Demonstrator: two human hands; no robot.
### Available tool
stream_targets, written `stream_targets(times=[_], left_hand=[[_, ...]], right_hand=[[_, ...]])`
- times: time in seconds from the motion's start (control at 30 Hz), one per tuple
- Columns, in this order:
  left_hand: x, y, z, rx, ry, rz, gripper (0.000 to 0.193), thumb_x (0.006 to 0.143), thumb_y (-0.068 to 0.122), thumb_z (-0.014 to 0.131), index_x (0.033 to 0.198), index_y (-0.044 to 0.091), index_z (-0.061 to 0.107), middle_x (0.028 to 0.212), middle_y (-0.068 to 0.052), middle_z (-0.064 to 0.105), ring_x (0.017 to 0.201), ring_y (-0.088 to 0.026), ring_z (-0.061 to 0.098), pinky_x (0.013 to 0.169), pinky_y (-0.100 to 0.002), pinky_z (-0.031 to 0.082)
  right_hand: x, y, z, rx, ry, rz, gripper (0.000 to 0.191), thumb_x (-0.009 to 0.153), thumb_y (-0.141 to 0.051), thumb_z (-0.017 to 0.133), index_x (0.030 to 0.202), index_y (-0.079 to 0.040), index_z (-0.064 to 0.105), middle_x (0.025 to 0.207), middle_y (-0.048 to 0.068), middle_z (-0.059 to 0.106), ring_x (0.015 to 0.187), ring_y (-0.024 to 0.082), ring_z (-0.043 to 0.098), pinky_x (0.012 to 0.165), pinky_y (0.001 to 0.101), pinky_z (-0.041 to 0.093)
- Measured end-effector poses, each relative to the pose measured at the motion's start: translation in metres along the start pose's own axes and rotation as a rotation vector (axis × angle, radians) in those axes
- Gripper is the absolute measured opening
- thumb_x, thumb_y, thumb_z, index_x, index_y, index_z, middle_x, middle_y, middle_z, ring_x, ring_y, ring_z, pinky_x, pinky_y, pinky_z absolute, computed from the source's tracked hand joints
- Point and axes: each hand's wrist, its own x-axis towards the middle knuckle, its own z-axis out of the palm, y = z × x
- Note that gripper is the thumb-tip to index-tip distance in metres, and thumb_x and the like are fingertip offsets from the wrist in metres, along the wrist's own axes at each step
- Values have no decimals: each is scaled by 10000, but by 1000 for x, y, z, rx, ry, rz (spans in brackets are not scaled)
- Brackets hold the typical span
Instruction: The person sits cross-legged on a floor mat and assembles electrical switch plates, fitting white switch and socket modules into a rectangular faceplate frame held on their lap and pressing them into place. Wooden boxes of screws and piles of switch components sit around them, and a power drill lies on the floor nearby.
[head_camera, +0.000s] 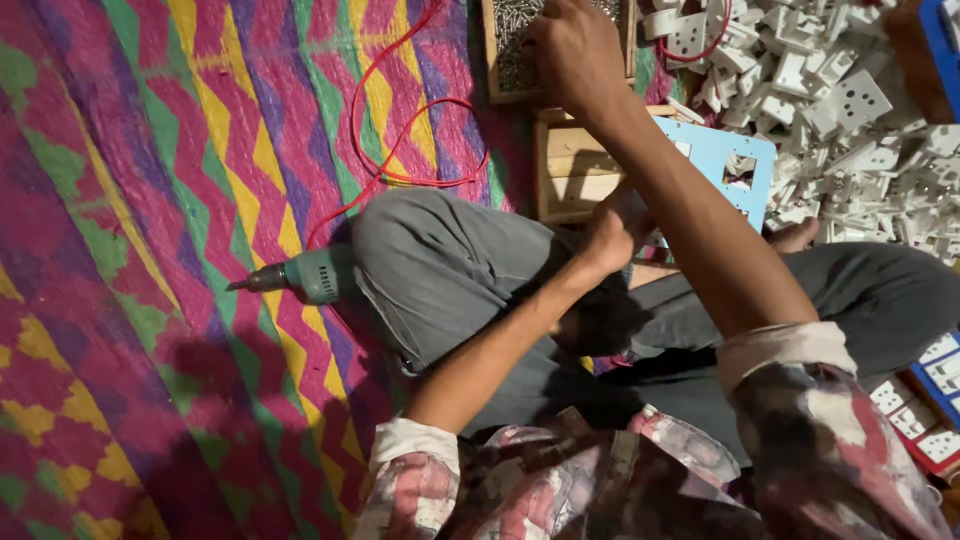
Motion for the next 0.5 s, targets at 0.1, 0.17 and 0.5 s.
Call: stream_targets(times=[0.1, 0.17, 0.5], left_hand=[[-2, -4, 1, 5, 6, -56, 535, 911, 76, 689, 1414, 33, 511, 1206, -197, 705, 1128, -319, 691, 944, -411, 550], [-2, -4, 1, 12, 0, -79, 534, 903, 72, 694, 1406, 35, 518, 1216, -198, 704, 1142, -318, 688, 954, -406, 546], [0, 7, -1, 43, 10, -53, 563, 892, 104, 717, 1401, -1, 499, 1213, -226, 691, 1130, -342, 684, 944, -399, 536]], right_hand=[[0, -3, 2, 24, -49, 54, 142, 921, -203, 809, 924, -64, 778, 944, 134, 696, 942, 346, 670, 829, 464, 540], [-1, -3, 1, 25, -6, 27, 117, 909, -182, 805, 929, -69, 780, 933, 130, 701, 903, 346, 679, 781, 463, 544], [-12, 2, -9, 352, 186, 139, 83, 961, -42, 777, 1042, -40, 756, 972, 130, 732, 847, 276, 725, 732, 388, 580]])
